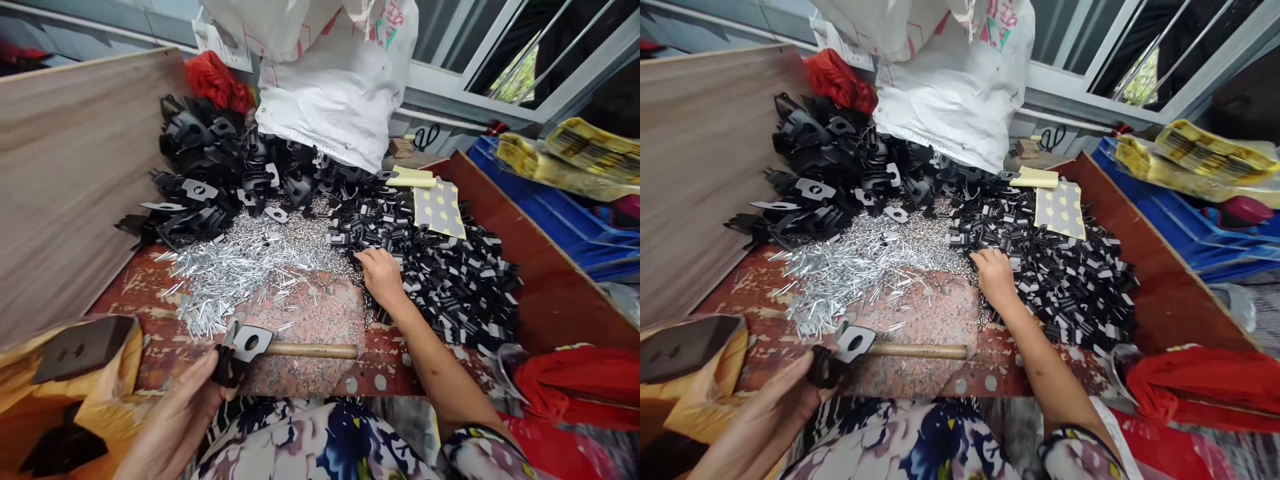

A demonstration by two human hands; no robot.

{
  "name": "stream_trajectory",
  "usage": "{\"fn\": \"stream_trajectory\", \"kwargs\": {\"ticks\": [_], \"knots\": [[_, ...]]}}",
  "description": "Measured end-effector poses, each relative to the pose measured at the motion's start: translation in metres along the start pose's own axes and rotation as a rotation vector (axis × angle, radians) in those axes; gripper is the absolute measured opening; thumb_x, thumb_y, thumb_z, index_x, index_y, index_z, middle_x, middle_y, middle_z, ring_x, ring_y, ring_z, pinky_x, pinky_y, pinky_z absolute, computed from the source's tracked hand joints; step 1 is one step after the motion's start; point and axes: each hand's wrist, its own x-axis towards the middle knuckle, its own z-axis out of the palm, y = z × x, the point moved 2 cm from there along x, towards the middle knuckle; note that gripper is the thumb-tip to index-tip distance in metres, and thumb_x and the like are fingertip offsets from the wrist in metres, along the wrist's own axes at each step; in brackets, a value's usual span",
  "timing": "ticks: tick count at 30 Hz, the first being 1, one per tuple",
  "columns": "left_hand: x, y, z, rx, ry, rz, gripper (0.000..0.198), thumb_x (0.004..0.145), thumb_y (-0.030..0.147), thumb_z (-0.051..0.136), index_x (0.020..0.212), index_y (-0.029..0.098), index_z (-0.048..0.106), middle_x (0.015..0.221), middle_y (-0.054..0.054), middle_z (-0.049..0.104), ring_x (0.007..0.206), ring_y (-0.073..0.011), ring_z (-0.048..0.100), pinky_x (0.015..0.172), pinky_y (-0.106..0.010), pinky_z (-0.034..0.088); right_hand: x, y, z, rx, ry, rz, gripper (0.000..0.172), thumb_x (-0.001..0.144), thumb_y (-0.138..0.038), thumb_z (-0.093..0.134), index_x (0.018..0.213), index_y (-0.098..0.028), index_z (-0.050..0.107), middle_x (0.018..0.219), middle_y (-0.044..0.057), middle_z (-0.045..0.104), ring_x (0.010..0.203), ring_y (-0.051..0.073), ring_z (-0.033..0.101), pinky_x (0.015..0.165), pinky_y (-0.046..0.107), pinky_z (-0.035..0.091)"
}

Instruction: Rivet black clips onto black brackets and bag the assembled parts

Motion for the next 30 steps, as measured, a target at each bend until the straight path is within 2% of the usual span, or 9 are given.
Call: {"fn": "stream_trajectory", "kwargs": {"ticks": [6, 8, 10, 13, 15, 20, 24, 27, 30], "knots": [[-0.006, -0.002, -0.002, 0.007, -0.023, 0.022, 0.029, 0.068, 0.038, 0.092, 0.081, 0.016, 0.078, 0.075, -0.002, 0.069, 0.06, -0.0142, 0.059, 0.055, -0.025, 0.054, 0.025, 0.007, 0.007, 0.078, 0.059, -0.044, 0.03, 0.094, -0.009, 0.049, 0.101, -0.02, 0.076, 0.118, 0.013, 0.07, 0.111, 0.027, 0.06, 0.092, 0.042, 0.049], [-0.006, -0.003, -0.004, 0.017, -0.032, 0.017, 0.029, 0.069, 0.039, 0.092, 0.08, 0.016, 0.078, 0.075, -0.003, 0.069, 0.061, -0.014, 0.058, 0.056, -0.024, 0.054, 0.023, 0.006, -0.001, 0.227, 0.156, -0.023, 0.032, 0.092, -0.008, 0.047, 0.106, -0.019, 0.074, 0.124, 0.012, 0.07, 0.116, 0.024, 0.063, 0.098, 0.04, 0.05], [-0.006, -0.004, -0.007, 0.022, -0.04, 0.01, 0.029, 0.069, 0.04, 0.092, 0.08, 0.016, 0.078, 0.076, -0.003, 0.068, 0.063, -0.0143, 0.059, 0.057, -0.024, 0.054, 0.014, -0.003, -0.01, 0.42, 0.177, 0.0, 0.031, 0.09, -0.009, 0.05, 0.108, -0.021, 0.073, 0.116, 0.007, 0.074, 0.107, 0.021, 0.069, 0.096, 0.038, 0.054], [-0.005, -0.006, -0.009, 0.033, -0.038, 0.002, 0.033, 0.068, 0.042, 0.092, 0.086, 0.017, 0.079, 0.08, -0.004, 0.07, 0.066, -0.0151, 0.06, 0.057, -0.024, 0.055, -0.007, -0.028, -0.018, 0.595, -0.043, 0.037, 0.025, 0.089, -0.014, 0.057, 0.104, -0.025, 0.074, 0.1, 0.0, 0.079, 0.088, 0.018, 0.073, 0.084, 0.033, 0.057], [-0.005, -0.006, -0.009, 0.041, -0.03, -0.004, 0.036, 0.066, 0.042, 0.094, 0.089, 0.017, 0.081, 0.082, -0.004, 0.072, 0.066, -0.0151, 0.06, 0.057, -0.024, 0.055, -0.021, -0.045, -0.02, 0.62, -0.198, 0.009, 0.024, 0.09, -0.016, 0.059, 0.105, -0.026, 0.075, 0.101, 0.0, 0.079, 0.091, 0.018, 0.073, 0.085, 0.033, 0.057], [-0.006, -0.005, -0.007, 0.069, -0.018, -0.01, 0.042, 0.061, 0.045, 0.096, 0.09, 0.017, 0.082, 0.085, -0.005, 0.074, 0.07, -0.0163, 0.061, 0.059, -0.024, 0.055, -0.035, -0.061, -0.017, 0.49, -0.407, -0.132, 0.027, 0.092, -0.014, 0.057, 0.108, -0.026, 0.075, 0.101, 0.002, 0.076, 0.097, 0.02, 0.07, 0.089, 0.035, 0.054], [-0.009, -0.006, -0.008, 0.053, -0.013, -0.001, 0.048, 0.062, 0.051, 0.093, 0.095, 0.018, 0.083, 0.098, -0.009, 0.076, 0.079, -0.021, 0.063, 0.062, -0.028, 0.057, -0.034, -0.051, -0.016, 0.367, -0.331, -0.041, 0.035, 0.095, -0.017, 0.056, 0.128, -0.023, 0.065, 0.116, 0.007, 0.071, 0.098, 0.02, 0.068, 0.088, 0.034, 0.052], [-0.012, -0.005, -0.014, 0.07, 0.013, 0.012, 0.047, 0.063, 0.052, 0.092, 0.097, 0.021, 0.083, 0.1, -0.008, 0.075, 0.08, -0.0214, 0.062, 0.063, -0.028, 0.055, -0.04, -0.048, -0.017, 0.175, -0.239, 0.13, 0.02, 0.101, -0.028, 0.052, 0.109, -0.02, 0.068, 0.102, 0.009, 0.072, 0.088, 0.022, 0.068, 0.076, 0.033, 0.05], [-0.013, -0.004, -0.02, 0.162, 0.046, 0.023, 0.05, 0.063, 0.054, 0.092, 0.102, 0.024, 0.082, 0.117, -0.008, 0.071, 0.098, -0.0258, 0.063, 0.072, -0.03, 0.054, -0.053, -0.064, -0.01, 0.035, -0.303, 0.122, 0.026, 0.098, -0.045, 0.059, 0.089, -0.021, 0.065, 0.087, 0.008, 0.07, 0.079, 0.025, 0.066, 0.066, 0.034, 0.047]]}}
